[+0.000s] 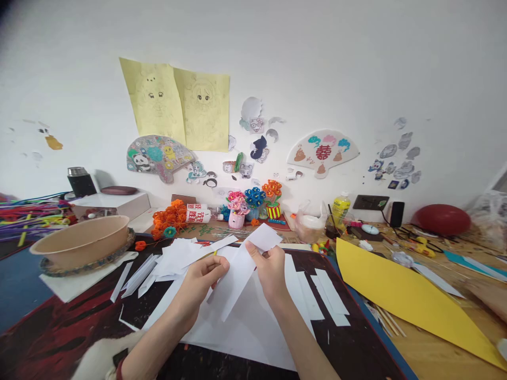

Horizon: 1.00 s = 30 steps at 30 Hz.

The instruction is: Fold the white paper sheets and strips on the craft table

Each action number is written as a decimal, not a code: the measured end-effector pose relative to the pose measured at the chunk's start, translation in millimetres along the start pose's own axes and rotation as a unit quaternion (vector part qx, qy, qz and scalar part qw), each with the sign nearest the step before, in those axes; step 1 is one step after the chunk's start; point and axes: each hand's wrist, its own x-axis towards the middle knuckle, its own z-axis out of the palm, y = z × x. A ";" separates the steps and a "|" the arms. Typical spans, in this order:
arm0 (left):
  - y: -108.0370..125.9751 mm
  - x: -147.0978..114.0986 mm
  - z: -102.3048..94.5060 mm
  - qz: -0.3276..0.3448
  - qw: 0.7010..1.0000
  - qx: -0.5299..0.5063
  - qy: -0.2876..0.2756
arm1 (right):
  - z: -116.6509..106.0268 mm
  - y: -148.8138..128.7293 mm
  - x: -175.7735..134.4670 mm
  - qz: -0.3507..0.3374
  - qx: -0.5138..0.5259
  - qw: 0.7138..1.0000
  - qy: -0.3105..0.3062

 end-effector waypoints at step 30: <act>-8.0 2.7 -0.4 0.011 0.995 0.097 -0.036 | -42.0 -11.6 37.4 -0.013 0.136 0.962 0.237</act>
